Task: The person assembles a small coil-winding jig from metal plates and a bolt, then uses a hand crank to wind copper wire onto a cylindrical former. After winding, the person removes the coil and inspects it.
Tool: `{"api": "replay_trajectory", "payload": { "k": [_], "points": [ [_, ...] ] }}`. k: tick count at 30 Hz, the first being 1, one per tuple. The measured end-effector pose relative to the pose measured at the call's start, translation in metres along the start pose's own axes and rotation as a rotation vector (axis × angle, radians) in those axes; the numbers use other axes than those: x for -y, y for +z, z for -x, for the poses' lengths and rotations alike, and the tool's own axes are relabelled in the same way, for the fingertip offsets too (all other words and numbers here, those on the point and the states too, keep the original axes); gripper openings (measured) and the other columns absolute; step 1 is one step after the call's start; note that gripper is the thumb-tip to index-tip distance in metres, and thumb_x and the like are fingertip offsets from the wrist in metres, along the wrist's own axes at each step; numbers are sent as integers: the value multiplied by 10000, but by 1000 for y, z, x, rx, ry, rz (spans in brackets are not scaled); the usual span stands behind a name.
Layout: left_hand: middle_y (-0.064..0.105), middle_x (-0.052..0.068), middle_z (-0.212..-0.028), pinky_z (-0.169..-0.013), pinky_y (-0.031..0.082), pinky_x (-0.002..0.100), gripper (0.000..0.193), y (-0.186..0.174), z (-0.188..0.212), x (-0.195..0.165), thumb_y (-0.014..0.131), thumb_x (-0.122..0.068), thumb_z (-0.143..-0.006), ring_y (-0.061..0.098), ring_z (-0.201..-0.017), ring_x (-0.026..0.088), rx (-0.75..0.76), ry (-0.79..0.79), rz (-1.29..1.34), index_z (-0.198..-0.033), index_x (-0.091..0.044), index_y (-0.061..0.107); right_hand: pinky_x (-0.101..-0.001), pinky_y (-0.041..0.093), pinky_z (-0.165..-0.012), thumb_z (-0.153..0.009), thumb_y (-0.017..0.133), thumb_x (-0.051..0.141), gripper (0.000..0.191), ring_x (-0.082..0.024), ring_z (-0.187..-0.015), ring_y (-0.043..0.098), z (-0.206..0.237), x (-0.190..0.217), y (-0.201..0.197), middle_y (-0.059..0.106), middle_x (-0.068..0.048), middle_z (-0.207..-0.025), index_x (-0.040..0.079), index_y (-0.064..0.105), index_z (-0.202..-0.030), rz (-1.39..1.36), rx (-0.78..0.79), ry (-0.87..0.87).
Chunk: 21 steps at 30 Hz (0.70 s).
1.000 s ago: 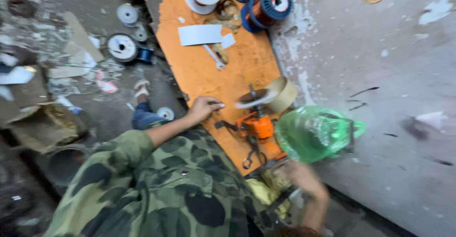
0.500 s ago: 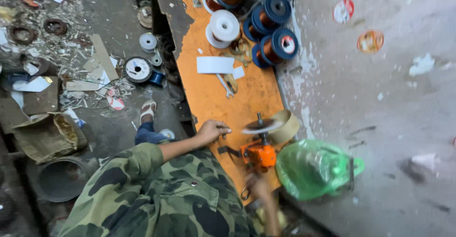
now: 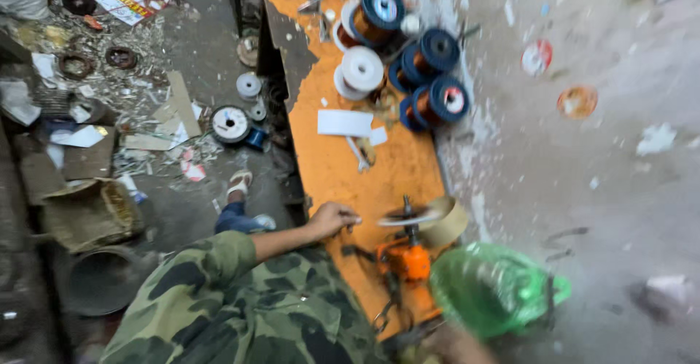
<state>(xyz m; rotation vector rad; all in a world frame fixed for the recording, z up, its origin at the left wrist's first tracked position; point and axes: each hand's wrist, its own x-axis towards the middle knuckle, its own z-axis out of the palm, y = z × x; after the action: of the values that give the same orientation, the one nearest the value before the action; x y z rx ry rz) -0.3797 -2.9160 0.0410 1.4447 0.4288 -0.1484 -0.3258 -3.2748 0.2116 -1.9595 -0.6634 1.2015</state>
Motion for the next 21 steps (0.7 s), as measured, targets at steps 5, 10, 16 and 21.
{"api": "replay_trajectory", "payload": {
  "k": [5,10,16,21],
  "points": [
    [741,8,-696,-453,467,286,267,-2,11,-7,750,-333,-897,571,-460,99,28,-44,47,-979,-86,811,-462,522,-884,-1000,629,156,261,-368,-1085,641,-44,-14,46,694,-200,-1138,-35,650,-1176,148,-156,74],
    [752,4,-704,-465,494,272,271,-3,12,-15,759,-339,-888,604,-474,89,0,-13,31,-998,-99,818,-444,528,-912,-1019,626,187,239,-351,-1100,649,-1,22,6,705,-178,-1148,-6,669,-1154,63,112,-54],
    [730,6,-693,-462,481,280,283,6,1,3,774,-347,-881,581,-482,93,2,-29,102,-986,-85,805,-422,535,-946,-1043,622,224,223,-331,-1117,658,-27,10,49,719,-150,-1160,30,692,-1127,221,0,-4],
    [667,47,-663,-468,442,257,266,12,7,18,762,-349,-930,550,-494,65,-4,-25,3,-1033,-109,814,-391,551,-887,-1025,626,231,208,-290,-1026,685,23,-16,11,738,-114,-1106,58,705,-1110,81,-94,-251]
  ]
}}
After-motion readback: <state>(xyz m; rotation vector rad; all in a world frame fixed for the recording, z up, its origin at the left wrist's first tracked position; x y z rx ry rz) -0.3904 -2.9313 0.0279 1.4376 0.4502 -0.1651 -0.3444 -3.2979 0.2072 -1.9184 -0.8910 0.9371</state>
